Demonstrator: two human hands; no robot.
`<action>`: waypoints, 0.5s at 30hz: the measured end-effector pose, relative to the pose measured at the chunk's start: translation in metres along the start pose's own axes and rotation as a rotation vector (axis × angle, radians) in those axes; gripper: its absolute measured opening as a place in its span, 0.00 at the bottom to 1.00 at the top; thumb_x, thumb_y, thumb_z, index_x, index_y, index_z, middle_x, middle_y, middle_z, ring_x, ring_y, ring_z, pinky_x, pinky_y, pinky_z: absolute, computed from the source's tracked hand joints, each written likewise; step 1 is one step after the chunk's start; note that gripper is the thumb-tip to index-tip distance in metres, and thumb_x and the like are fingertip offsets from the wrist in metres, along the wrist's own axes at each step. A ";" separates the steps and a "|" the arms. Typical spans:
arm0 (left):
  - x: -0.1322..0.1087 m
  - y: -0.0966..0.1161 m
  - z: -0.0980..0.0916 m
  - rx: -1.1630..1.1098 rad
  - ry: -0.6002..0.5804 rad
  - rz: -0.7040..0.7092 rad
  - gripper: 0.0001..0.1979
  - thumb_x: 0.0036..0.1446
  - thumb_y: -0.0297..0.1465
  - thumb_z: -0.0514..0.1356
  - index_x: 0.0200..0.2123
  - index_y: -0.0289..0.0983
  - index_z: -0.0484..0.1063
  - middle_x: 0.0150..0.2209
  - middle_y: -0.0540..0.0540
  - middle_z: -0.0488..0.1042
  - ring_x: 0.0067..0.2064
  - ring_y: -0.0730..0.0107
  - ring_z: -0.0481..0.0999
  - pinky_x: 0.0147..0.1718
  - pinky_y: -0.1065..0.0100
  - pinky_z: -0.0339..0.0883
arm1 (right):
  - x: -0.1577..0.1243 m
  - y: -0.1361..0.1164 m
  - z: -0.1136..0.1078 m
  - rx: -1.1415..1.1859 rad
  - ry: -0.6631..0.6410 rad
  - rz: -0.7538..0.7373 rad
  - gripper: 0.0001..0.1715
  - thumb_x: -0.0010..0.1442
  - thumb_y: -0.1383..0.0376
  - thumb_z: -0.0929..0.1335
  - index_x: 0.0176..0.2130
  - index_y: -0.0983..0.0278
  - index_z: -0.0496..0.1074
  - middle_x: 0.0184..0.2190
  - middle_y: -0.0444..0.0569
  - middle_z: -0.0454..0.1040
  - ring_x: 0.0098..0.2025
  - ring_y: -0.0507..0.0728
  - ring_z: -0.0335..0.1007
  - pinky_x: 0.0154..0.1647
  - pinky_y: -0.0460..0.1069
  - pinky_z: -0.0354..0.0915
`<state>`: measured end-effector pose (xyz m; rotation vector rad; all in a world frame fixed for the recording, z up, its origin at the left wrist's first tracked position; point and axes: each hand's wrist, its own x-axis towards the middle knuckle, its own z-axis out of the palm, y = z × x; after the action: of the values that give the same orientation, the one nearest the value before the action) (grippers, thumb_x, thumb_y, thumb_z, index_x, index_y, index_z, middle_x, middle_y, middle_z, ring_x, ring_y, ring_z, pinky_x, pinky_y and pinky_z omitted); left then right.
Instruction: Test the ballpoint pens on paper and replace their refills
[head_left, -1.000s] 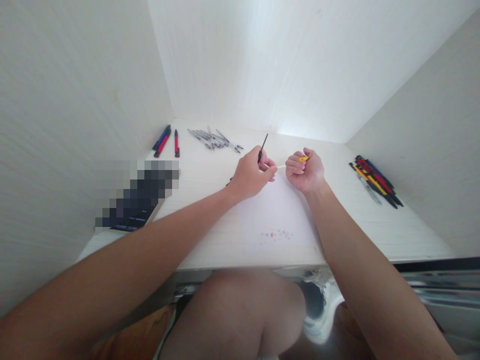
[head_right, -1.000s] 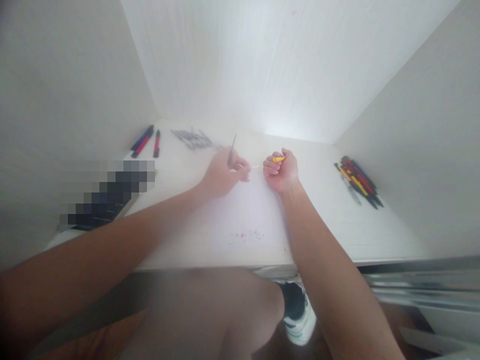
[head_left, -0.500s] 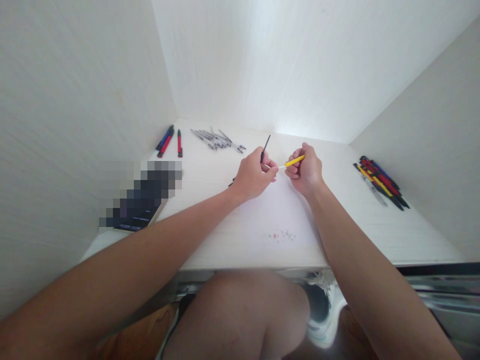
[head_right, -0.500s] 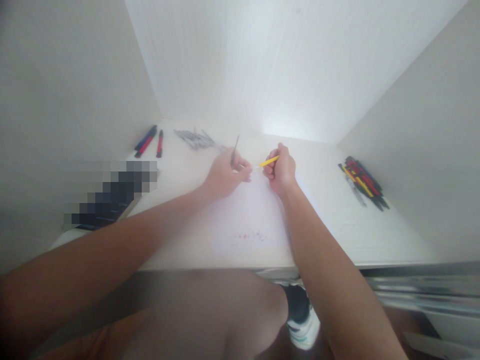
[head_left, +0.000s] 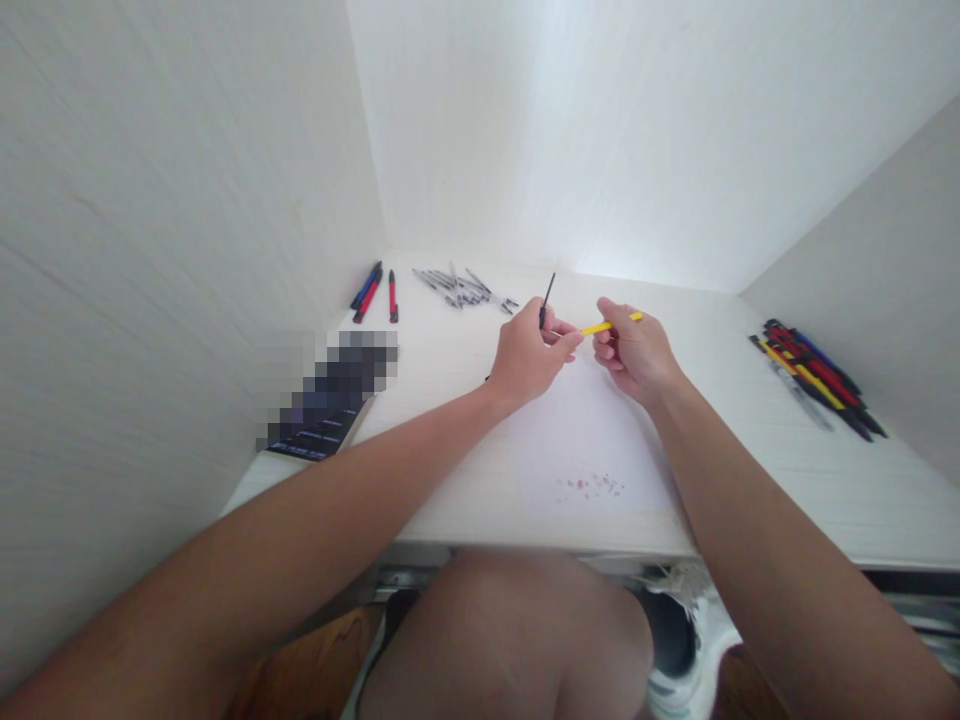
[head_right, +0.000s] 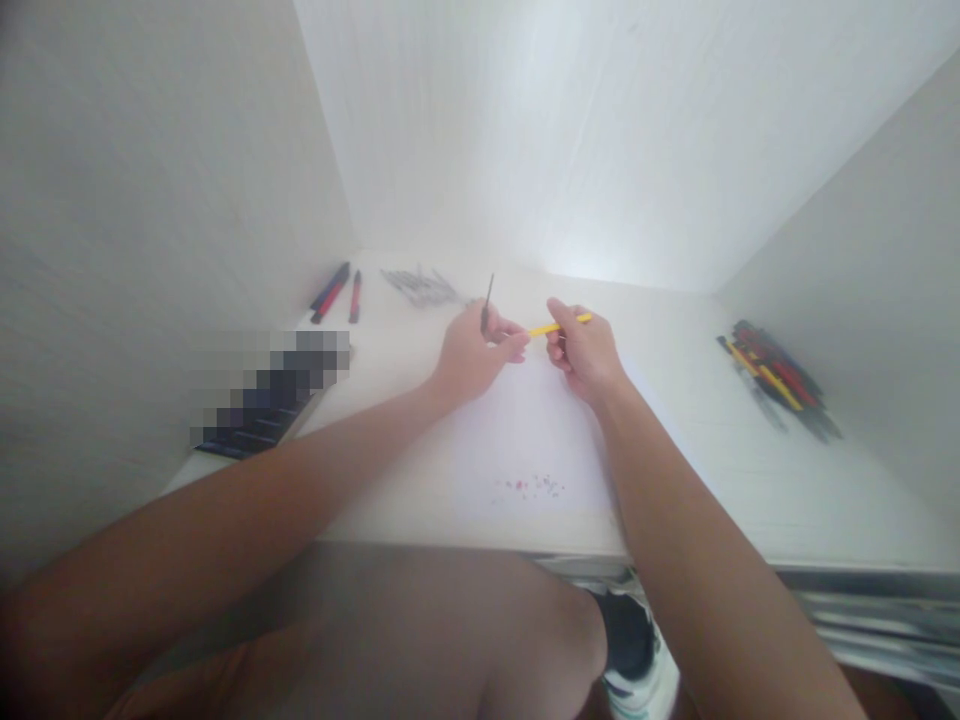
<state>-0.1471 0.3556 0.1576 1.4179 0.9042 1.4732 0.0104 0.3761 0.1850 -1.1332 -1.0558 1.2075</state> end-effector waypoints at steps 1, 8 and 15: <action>0.000 0.000 0.000 -0.014 0.005 -0.003 0.23 0.56 0.25 0.68 0.30 0.41 0.52 0.33 0.52 0.80 0.29 0.73 0.81 0.26 0.72 0.76 | 0.000 0.000 0.000 0.004 -0.011 0.004 0.25 0.54 0.57 0.79 0.28 0.62 0.62 0.18 0.39 0.64 0.15 0.45 0.54 0.10 0.40 0.43; 0.000 0.001 0.000 -0.161 -0.002 -0.044 0.25 0.53 0.27 0.71 0.30 0.41 0.52 0.30 0.53 0.77 0.30 0.71 0.81 0.29 0.67 0.80 | -0.001 -0.002 -0.004 0.092 -0.152 0.147 0.30 0.47 0.55 0.84 0.26 0.64 0.64 0.17 0.38 0.63 0.15 0.43 0.53 0.09 0.37 0.44; -0.002 0.002 0.001 -0.053 -0.057 -0.029 0.30 0.53 0.45 0.73 0.29 0.41 0.53 0.26 0.56 0.70 0.26 0.76 0.74 0.26 0.70 0.70 | -0.002 -0.004 -0.004 0.201 -0.272 0.273 0.33 0.49 0.51 0.82 0.23 0.65 0.63 0.15 0.36 0.57 0.14 0.42 0.47 0.07 0.37 0.44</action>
<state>-0.1468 0.3532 0.1589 1.3953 0.8412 1.4185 0.0152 0.3736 0.1881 -0.9959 -0.9731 1.6822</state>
